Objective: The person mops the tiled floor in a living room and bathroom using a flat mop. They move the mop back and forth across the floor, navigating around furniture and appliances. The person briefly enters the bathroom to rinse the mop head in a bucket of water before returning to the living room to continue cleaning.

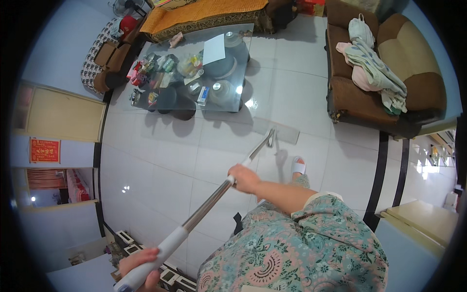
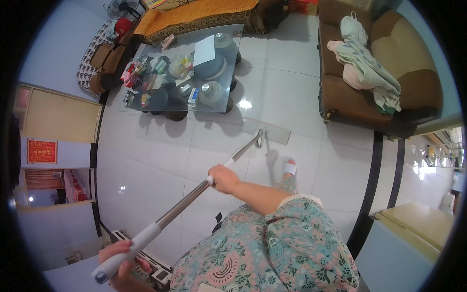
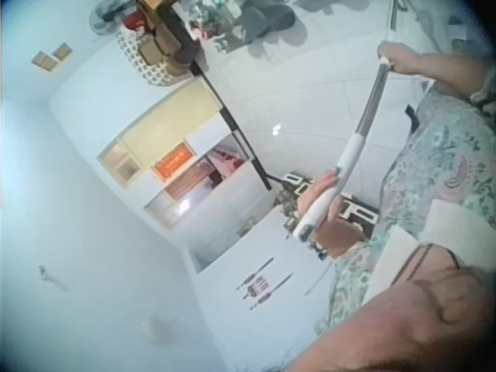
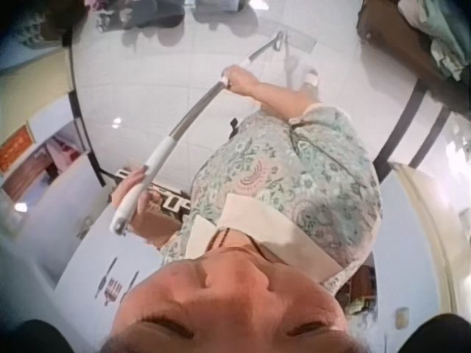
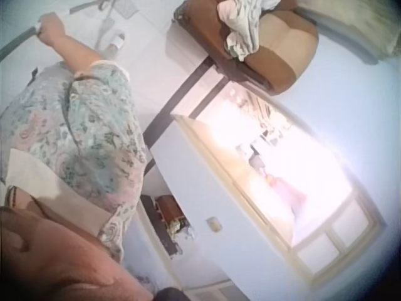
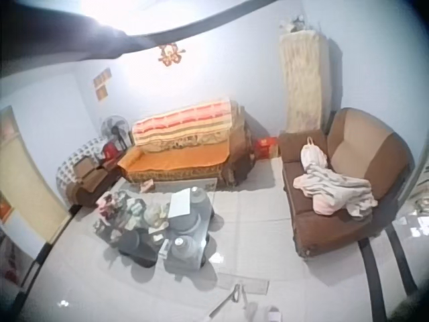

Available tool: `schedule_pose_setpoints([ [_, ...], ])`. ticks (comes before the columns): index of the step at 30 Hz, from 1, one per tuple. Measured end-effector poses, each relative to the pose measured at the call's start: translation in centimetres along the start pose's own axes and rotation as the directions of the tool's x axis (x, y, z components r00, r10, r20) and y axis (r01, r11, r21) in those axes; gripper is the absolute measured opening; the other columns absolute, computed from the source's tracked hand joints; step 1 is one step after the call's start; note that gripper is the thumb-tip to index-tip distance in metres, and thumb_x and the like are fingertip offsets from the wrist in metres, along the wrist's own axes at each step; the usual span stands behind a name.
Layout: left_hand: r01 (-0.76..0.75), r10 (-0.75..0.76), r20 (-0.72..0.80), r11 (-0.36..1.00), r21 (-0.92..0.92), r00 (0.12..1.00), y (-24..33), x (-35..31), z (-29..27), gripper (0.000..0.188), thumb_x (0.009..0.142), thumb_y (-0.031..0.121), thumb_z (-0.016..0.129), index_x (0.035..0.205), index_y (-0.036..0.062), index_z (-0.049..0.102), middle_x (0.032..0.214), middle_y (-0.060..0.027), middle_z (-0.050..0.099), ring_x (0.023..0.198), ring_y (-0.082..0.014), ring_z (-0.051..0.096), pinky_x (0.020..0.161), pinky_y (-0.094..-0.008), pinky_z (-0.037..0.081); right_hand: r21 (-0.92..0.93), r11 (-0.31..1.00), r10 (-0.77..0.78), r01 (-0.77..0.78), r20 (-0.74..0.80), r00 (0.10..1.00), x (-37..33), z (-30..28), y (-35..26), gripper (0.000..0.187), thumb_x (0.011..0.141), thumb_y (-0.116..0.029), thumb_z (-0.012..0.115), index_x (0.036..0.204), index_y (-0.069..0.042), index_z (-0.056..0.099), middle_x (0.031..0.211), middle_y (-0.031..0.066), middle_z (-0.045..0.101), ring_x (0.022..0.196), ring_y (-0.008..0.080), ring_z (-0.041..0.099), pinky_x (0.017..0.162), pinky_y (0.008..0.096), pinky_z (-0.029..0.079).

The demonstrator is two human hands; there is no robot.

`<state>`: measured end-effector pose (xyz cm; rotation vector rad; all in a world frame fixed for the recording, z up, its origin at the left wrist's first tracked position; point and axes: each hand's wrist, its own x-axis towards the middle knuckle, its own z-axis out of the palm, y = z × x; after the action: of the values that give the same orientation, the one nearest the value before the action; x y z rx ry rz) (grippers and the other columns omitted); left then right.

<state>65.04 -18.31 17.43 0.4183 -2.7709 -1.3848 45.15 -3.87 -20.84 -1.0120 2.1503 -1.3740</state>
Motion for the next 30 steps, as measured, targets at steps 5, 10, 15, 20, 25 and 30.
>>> schedule_pose_setpoints([
  [5, -0.226, 0.234, 0.07, 0.969, -0.104, 0.97, -2.7, -4.9, -3.7, 0.033, 0.071, 0.006, 0.056, 0.097, -0.0132, 0.056, 0.096, -0.0312, 0.058, 0.088, -0.0372, 0.062, 0.081, -0.0468, 0.049, -0.054, 0.992, 0.122, -0.113, 0.194, 0.973, -3.2, 3.8, -4.5, 0.021, 0.07, -0.018, 0.068, 0.089, -0.013, 0.059, 0.091, 0.0086, 0.059, 0.096, 0.0281, 0.053, 0.079, 0.039, 0.046],
  [10, -0.387, 0.365, -0.216, 0.919, -0.071, 0.906, -4.7, -5.8, -0.5, 0.036, 0.073, 0.005, 0.055, 0.108, -0.0051, 0.053, 0.094, -0.0246, 0.059, 0.083, -0.0325, 0.061, 0.074, -0.0413, 0.05, -0.175, 0.979, 0.129, -0.105, 0.129, 0.983, -4.8, 3.0, -4.5, 0.017, 0.071, -0.012, 0.063, 0.088, -0.014, 0.061, 0.086, 0.0078, 0.059, 0.094, 0.0269, 0.055, 0.077, 0.0387, 0.046],
  [15, -0.138, 0.088, -0.306, 0.98, -0.145, 0.948, -7.2, -4.6, 5.2, 0.026, 0.076, 0.013, 0.056, 0.095, -0.0036, 0.057, 0.1, -0.0237, 0.06, 0.093, -0.0285, 0.059, 0.086, -0.0383, 0.044, -0.209, 0.948, 0.231, -0.239, -0.064, 0.971, -7.3, -1.9, 0.7, 0.021, 0.069, -0.005, 0.061, 0.089, -0.013, 0.06, 0.093, 0.0071, 0.06, 0.099, 0.0268, 0.053, 0.081, 0.0386, 0.046],
  [20, -0.029, -0.002, -0.133, 0.973, -0.228, 0.991, -5.9, -1.1, 15.8, 0.024, 0.079, 0.012, 0.053, 0.097, -0.0016, 0.057, 0.105, -0.0215, 0.06, 0.085, -0.0222, 0.052, 0.079, -0.0342, 0.039, -0.249, 0.872, 0.388, -0.421, -0.17, 0.906, -13.1, -8.6, 9.4, 0.022, 0.072, -0.002, 0.059, 0.092, -0.012, 0.061, 0.098, 0.0073, 0.059, 0.103, 0.0276, 0.053, 0.085, 0.0382, 0.045],
  [25, 0.057, -0.077, -0.063, 0.962, -0.266, 0.995, -0.8, 2.3, 24.7, 0.024, 0.086, 0.02, 0.048, 0.103, 0.0048, 0.055, 0.109, -0.014, 0.06, 0.057, -0.0026, 0.037, 0.049, -0.0168, 0.03, -0.179, 0.82, 0.523, -0.543, -0.149, 0.839, -18.6, -17.8, 13.7, 0.024, 0.072, 0.001, 0.058, 0.092, -0.013, 0.06, 0.098, 0.0057, 0.057, 0.105, 0.0261, 0.051, 0.085, 0.0375, 0.046],
  [30, 0.086, -0.119, -0.071, 0.93, -0.356, 0.99, 4.0, 5.0, 33.2, 0.027, 0.091, 0.027, 0.043, 0.104, 0.0058, 0.053, 0.113, -0.0105, 0.058, 0.054, -0.0019, 0.035, 0.044, -0.0168, 0.027, -0.14, 0.828, 0.52, -0.543, -0.17, 0.837, -23.6, -25.3, 18.8, 0.024, 0.073, 0.004, 0.055, 0.09, -0.012, 0.059, 0.098, 0.0047, 0.056, 0.105, 0.0258, 0.05, 0.085, 0.0368, 0.046],
])
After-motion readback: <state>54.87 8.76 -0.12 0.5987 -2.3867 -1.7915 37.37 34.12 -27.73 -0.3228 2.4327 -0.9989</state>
